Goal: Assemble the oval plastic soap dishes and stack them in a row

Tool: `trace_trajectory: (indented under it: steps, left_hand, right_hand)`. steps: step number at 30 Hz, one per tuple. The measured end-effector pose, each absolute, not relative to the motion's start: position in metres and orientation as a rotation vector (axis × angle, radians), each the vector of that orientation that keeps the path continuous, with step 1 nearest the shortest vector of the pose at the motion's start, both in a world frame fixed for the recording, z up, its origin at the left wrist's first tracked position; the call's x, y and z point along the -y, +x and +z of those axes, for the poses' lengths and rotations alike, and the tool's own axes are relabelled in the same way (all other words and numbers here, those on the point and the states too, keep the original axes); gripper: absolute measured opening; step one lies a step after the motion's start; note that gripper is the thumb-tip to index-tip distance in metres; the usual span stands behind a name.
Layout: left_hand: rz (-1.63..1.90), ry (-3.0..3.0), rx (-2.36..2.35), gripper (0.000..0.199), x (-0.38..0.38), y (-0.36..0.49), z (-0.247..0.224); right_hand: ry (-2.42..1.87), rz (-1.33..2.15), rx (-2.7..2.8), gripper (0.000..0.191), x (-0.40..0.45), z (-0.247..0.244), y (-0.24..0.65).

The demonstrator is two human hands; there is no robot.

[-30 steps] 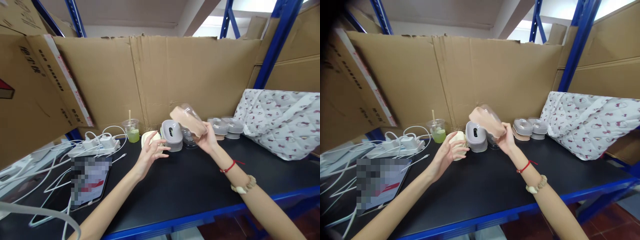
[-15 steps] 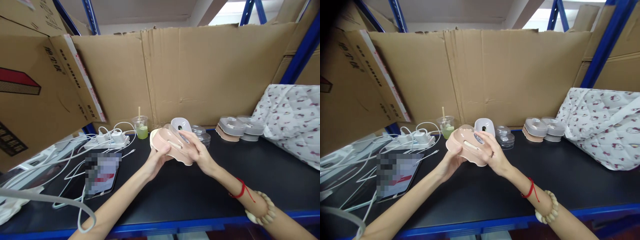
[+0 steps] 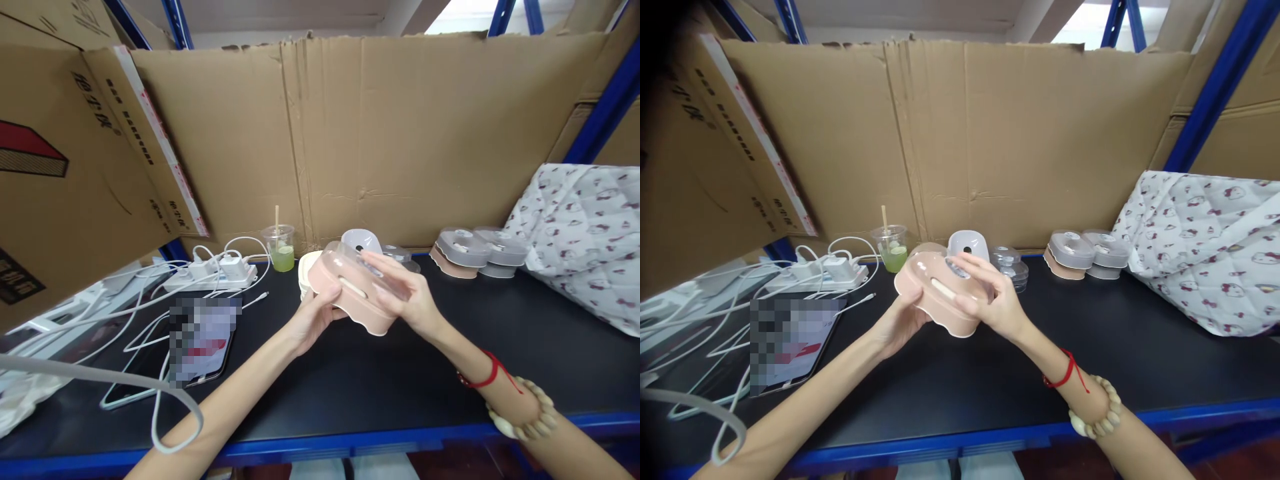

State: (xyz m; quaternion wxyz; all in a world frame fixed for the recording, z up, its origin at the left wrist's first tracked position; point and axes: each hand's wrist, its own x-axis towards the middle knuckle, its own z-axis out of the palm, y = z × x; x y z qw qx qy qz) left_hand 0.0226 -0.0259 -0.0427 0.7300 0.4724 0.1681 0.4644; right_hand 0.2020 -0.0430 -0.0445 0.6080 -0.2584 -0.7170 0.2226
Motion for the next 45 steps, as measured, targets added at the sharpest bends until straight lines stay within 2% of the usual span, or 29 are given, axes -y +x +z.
trace_trajectory:
  steps: [5,12,24,30,34,36,39,42,45]
  left_hand:
    - [1.033,1.054,-0.355,0.068,0.028,0.024,-0.045]
    - [1.048,1.094,-0.399,0.088,0.028,0.022,-0.045]
    - [1.058,1.106,-0.353,0.089,0.026,0.022,-0.048]
    - [1.094,1.055,-0.333,0.085,0.027,0.021,-0.042]
    - [1.181,1.159,-0.359,0.089,0.025,0.020,-0.040]
    - [1.251,1.179,-0.357,0.087,0.023,0.020,-0.038]
    - [1.276,1.160,-0.388,0.084,0.021,0.021,-0.035]
    - [1.276,1.161,-0.449,0.076,0.019,0.021,-0.034]
    - [1.287,1.217,-0.479,0.065,0.017,0.022,-0.037]
  right_hand:
    - [-0.620,0.484,1.697,0.043,0.043,-0.046,0.202]
    - [-0.633,0.500,1.680,0.042,0.043,-0.043,0.200]
    - [-0.636,0.497,1.743,0.046,0.043,-0.048,0.202]
    - [-0.670,0.879,1.538,0.079,0.048,-0.044,0.198]
    - [-0.737,1.125,1.478,0.083,0.048,-0.032,0.199]
    - [-0.719,0.964,1.451,0.081,0.042,-0.026,0.207]
    - [-0.790,0.426,1.343,0.077,0.027,-0.023,0.231]
    - [-1.116,-0.161,1.160,0.074,0.013,-0.029,0.261]
    - [-1.394,-0.317,1.096,0.070,0.007,-0.039,0.284]
